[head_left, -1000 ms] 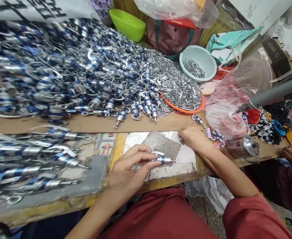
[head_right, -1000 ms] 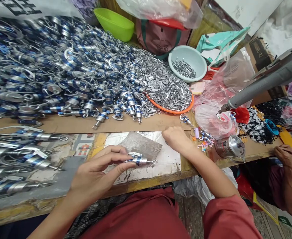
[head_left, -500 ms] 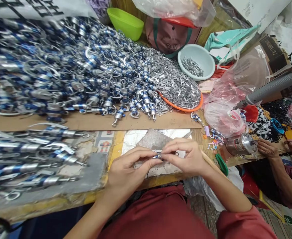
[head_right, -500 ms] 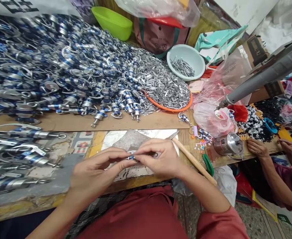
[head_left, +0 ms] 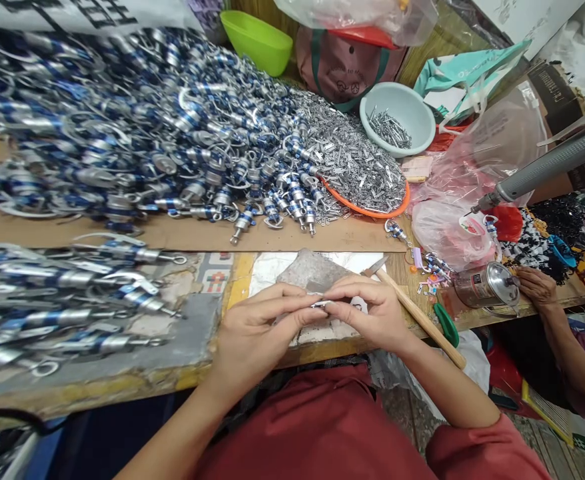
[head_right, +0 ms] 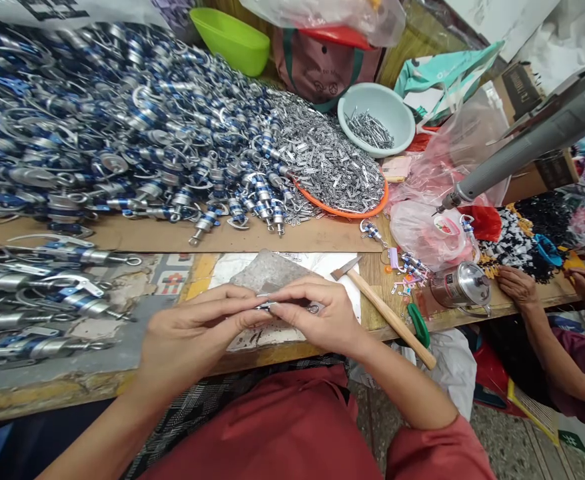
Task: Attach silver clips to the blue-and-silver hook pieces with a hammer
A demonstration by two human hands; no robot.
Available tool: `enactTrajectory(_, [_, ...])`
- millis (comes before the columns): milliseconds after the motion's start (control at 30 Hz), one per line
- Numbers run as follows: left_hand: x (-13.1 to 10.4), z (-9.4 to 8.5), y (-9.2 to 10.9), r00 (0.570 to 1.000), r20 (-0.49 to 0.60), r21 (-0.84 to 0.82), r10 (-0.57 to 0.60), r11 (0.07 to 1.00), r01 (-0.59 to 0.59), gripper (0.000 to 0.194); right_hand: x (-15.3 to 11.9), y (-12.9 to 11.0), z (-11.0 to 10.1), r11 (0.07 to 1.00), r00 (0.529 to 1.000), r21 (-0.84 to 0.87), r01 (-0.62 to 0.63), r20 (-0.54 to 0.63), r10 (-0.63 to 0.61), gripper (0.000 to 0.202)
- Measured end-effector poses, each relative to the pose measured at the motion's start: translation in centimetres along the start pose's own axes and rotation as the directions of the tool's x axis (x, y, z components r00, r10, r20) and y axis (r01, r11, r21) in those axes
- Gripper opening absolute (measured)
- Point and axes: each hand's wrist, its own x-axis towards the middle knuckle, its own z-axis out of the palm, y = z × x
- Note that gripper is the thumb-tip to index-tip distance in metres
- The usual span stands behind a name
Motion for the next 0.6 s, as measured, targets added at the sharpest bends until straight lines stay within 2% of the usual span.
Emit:
enactTrajectory(67, [0.1, -0.2, 0.2, 0.998, 0.009, -0.042, -0.059, 0.997, 0.059, 0.005, -0.7, 0.2, -0.2, 0.965, 0.983, -0.187, 0.183, 0.004, -0.186, 0.025])
enactTrajectory(133, [0.2, -0.3, 0.5, 0.995, 0.017, -0.059, -0.099, 0.993, 0.100, 0.004, -1.2, 0.5, -0.6, 0.849, 0.917, -0.352, 0.393, 0.079, -0.392, 0.026])
enactTrajectory(167, [0.3, -0.4, 0.6, 0.994, 0.019, -0.053, -0.104, 0.993, 0.105, 0.006, -1.4, 0.6, -0.8, 0.784, 0.877, -0.402, 0.473, 0.128, -0.464, 0.023])
enactTrajectory(233, [0.3, -0.4, 0.8, 0.995, 0.033, -0.013, -0.096, 0.995, 0.097, 0.008, -1.5, 0.5, -1.3, 0.695, 0.823, -0.448, 0.562, 0.217, -0.525, 0.023])
enactTrajectory(333, [0.3, -0.5, 1.0, 0.998, 0.031, 0.078, -0.046, 0.996, 0.044, 0.012, -1.1, 0.2, -1.9, 0.674, 0.812, -0.453, 0.583, 0.306, -0.497, 0.026])
enactTrajectory(433, [0.3, -0.6, 1.1, 0.999, 0.024, 0.112, -0.025, 0.993, 0.022, 0.012, -0.9, 0.1, -1.8, 0.696, 0.830, -0.454, 0.557, 0.268, -0.490, 0.028])
enactTrajectory(500, [0.3, -0.7, 1.2, 0.995, 0.056, 0.056, -0.082, 0.995, 0.079, 0.013, -1.0, 0.4, -1.5, 0.739, 0.861, -0.445, 0.505, 0.194, -0.471, 0.030])
enactTrajectory(600, [0.1, -0.6, 1.4, 0.963, 0.104, -0.070, -0.249, 0.964, 0.256, 0.021, -1.4, 0.7, -0.8, 0.827, 0.916, -0.400, 0.396, 0.111, -0.385, 0.029])
